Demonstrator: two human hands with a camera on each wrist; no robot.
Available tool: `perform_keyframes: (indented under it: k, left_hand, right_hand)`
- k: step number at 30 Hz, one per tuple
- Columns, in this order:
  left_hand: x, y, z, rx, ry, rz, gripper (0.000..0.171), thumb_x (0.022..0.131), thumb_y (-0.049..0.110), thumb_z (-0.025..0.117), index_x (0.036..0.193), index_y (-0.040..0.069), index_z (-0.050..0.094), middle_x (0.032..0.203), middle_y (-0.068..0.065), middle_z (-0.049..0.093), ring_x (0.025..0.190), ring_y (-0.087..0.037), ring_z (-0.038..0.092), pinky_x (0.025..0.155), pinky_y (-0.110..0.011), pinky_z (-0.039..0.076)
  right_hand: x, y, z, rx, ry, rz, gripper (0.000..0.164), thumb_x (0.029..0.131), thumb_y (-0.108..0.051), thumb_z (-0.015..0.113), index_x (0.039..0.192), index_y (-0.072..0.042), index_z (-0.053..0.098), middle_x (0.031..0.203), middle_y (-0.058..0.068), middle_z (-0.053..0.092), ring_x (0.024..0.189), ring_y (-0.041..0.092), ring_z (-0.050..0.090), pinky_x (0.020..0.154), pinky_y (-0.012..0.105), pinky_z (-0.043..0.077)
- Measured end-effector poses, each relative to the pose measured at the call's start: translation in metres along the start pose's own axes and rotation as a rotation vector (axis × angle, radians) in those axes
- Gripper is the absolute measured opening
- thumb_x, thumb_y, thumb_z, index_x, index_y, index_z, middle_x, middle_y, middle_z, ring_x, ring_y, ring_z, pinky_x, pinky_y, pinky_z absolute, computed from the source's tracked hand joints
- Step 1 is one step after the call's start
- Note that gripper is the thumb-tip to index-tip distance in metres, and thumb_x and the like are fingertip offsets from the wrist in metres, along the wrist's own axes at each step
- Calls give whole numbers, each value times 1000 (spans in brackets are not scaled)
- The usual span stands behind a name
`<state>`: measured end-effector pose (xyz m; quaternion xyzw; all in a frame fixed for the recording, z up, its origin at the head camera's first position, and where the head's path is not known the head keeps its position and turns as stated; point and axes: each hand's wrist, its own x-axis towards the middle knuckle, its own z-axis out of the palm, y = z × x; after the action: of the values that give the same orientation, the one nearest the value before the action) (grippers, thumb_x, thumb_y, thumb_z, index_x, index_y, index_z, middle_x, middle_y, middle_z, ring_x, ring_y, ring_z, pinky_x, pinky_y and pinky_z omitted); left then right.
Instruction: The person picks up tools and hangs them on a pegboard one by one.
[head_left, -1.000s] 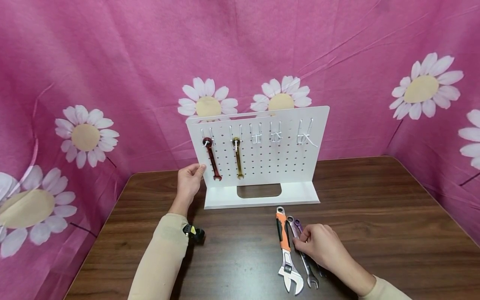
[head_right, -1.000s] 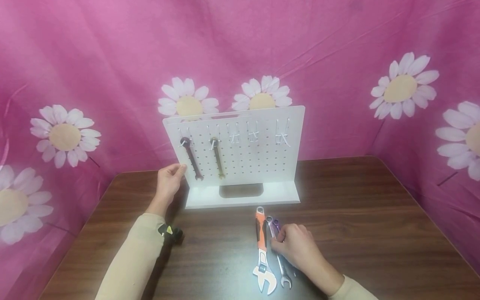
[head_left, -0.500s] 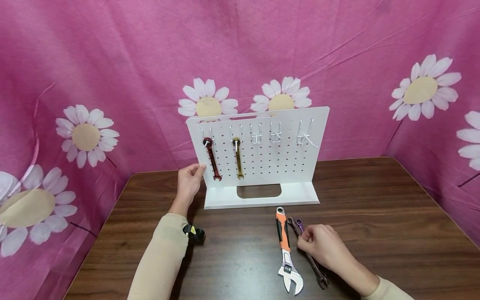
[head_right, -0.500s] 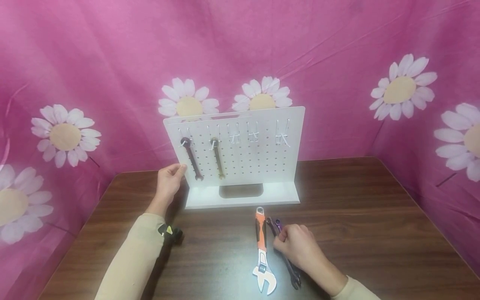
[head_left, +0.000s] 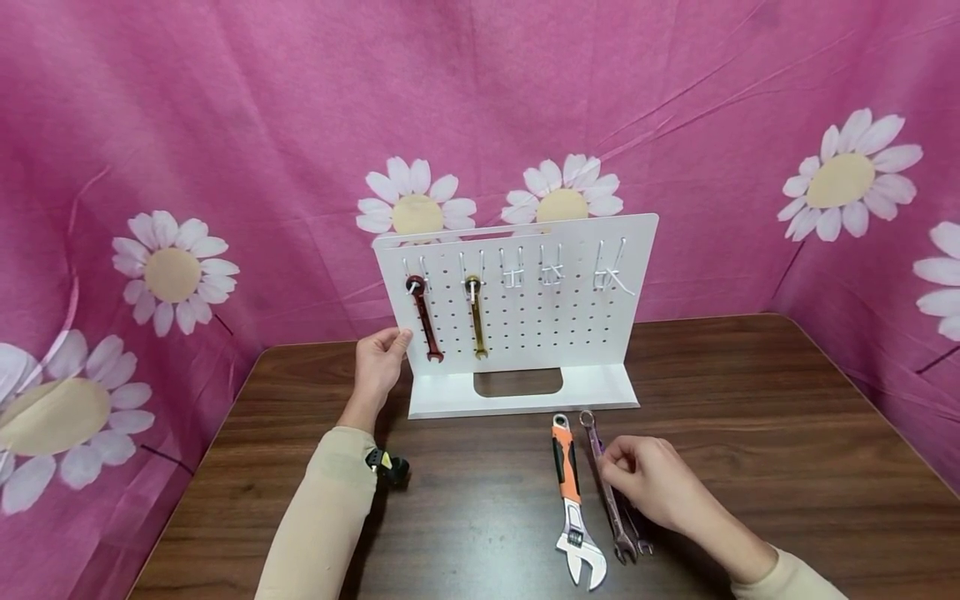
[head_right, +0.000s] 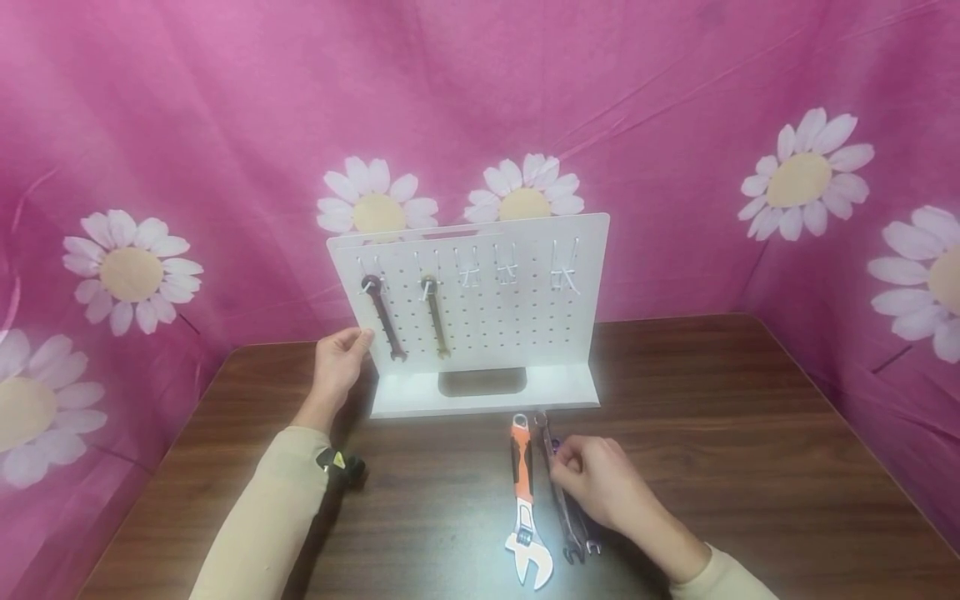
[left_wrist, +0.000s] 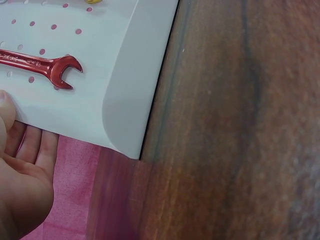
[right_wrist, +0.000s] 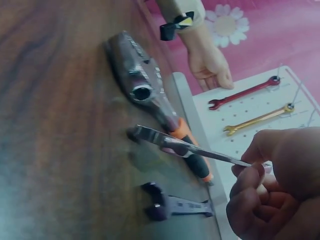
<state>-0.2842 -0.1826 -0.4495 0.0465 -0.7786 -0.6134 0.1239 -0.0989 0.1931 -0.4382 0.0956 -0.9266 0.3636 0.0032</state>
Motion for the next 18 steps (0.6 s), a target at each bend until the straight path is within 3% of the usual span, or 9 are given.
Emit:
perform_keyframes:
  k: [9,18]
  left_hand:
    - [0,0,1,-11,-1,-2,26,105,15,73,116,-9,78,85,-7,78,76,-7,67,74,-17,58]
    - [1,-1,1,-18,0,0,26,105,14,73,115,-9,78,78,-3,72,74,-6,66,74,-18,58]
  right_hand:
    - [8,-3,-12,177,-28,-38,14,103,-12,71,89,-11,71,63,-7,60,49,2,53,44,26,48]
    - [23,-7,-20,246,-46,-80,14,106,-10,68,94,-4,74,66,-2,67,55,7,64,51,31,57]
